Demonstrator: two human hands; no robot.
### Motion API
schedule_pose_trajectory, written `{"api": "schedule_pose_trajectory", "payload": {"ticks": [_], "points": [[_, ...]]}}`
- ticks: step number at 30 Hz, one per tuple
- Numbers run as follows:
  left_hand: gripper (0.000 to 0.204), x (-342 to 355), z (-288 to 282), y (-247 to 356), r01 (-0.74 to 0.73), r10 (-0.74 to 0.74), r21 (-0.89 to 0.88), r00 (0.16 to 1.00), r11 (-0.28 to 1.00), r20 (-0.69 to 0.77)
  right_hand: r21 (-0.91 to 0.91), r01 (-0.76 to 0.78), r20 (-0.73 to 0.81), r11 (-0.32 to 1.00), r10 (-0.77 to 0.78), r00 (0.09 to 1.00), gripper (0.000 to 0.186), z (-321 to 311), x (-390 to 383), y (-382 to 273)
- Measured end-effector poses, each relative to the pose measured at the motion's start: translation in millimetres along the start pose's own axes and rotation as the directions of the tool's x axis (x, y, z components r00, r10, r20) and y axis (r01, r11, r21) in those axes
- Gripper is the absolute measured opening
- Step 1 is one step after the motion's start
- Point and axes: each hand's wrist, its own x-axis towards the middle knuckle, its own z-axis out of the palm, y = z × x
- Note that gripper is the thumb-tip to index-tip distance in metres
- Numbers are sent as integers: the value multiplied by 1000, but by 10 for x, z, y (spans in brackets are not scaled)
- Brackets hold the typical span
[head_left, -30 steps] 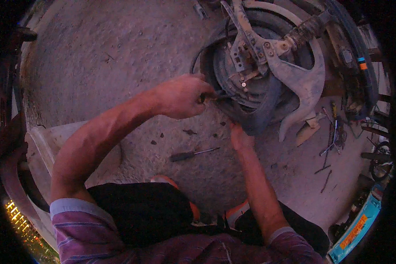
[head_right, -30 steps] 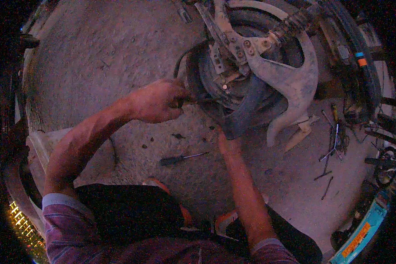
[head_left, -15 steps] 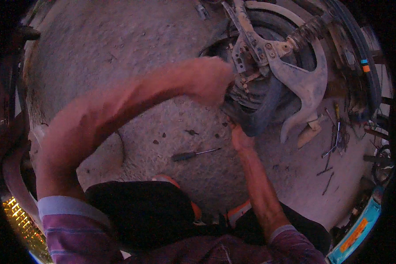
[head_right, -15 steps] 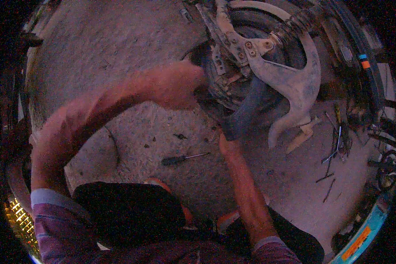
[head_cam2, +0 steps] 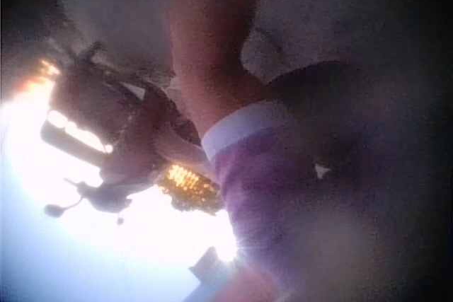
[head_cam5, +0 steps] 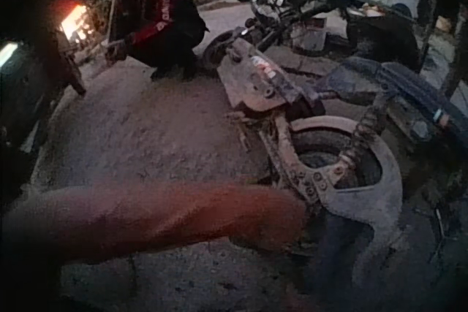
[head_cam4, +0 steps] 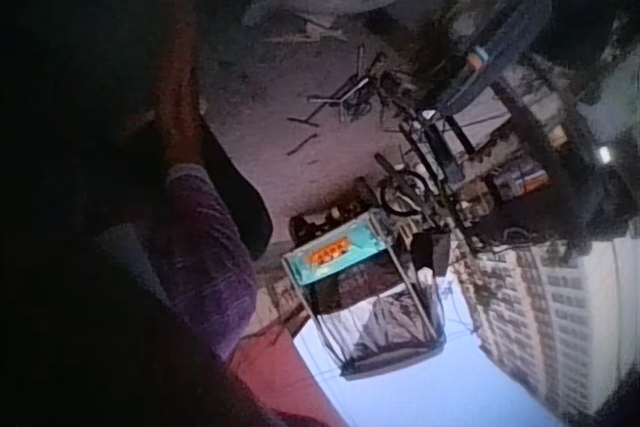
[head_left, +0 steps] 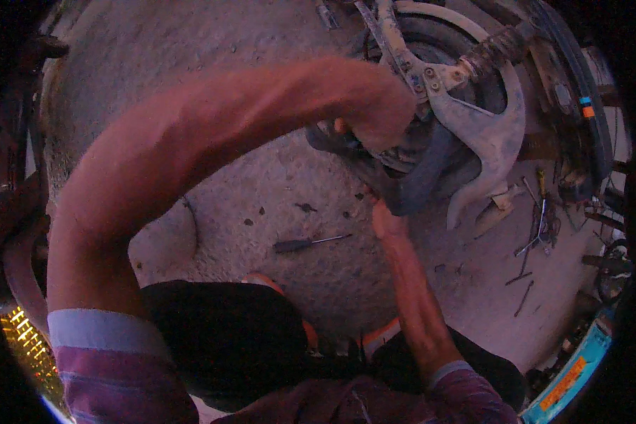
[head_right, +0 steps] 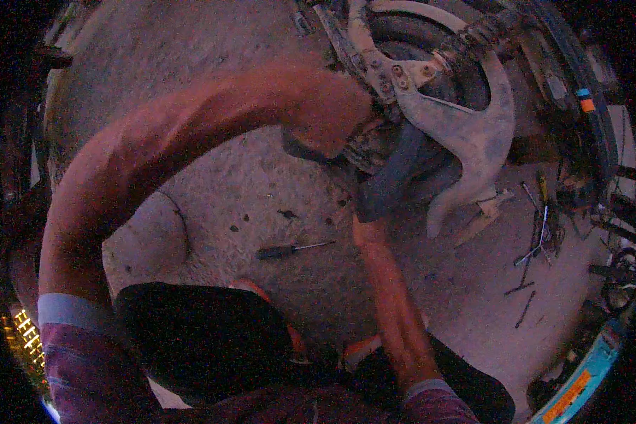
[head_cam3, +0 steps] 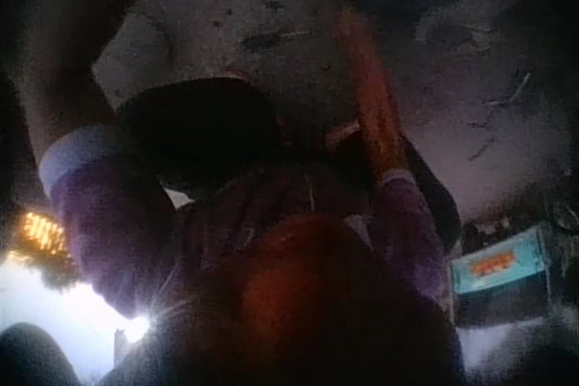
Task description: The person uses a screwdriver to adjust and remove components from a motorcycle rear wheel brake assembly. They then install a new brake shoe into the drum and secure it in place.
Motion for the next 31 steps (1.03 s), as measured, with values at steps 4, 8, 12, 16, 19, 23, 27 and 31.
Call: {"api": "schedule_pose_trajectory", "payload": {"ticks": [4, 8, 12, 16, 19, 23, 27, 31], "points": [[45, -442, 362, 215, 196, -253, -339, 958, 920, -133, -350, 6, 14, 937, -1, 1000, 43, 155, 36, -172], [53, -915, 1102, 511, 262, -451, -602, 873, 754, -184, -670, 85, 100, 738, -24, 995, 52, 329, -140, -850], [64, -1012, 1990, 593, 340, -476, -789, 877, 512, 69, -701, -254, -90, 667, 271, 958, 51, 451, -347, -1429], [55, -1045, 2346, 554, 351, -301, -617, 935, 704, 188, -733, -383, -128, 562, 439, 889, 48, 493, -266, -1424], [70, -794, 2178, 605, 187, -323, -520, 928, 833, -184, -897, -154, 6, 414, 360, 933, 43, 407, -24, -975], [78, -326, 1733, 649, 86, -351, -442, 747, 893, -564, -899, 50, 200, 434, 307, 930, 37, 178, 77, -448], [79, 61, 1459, 567, 213, -401, -436, 823, 875, -402, -865, 440, 475, 240, 110, 873, 38, 119, 69, -329], [77, 177, 1574, 576, 291, -463, -409, 777, 865, -426, -632, 40, 451, 774, 326, 831, 50, 96, 43, -623]]}}
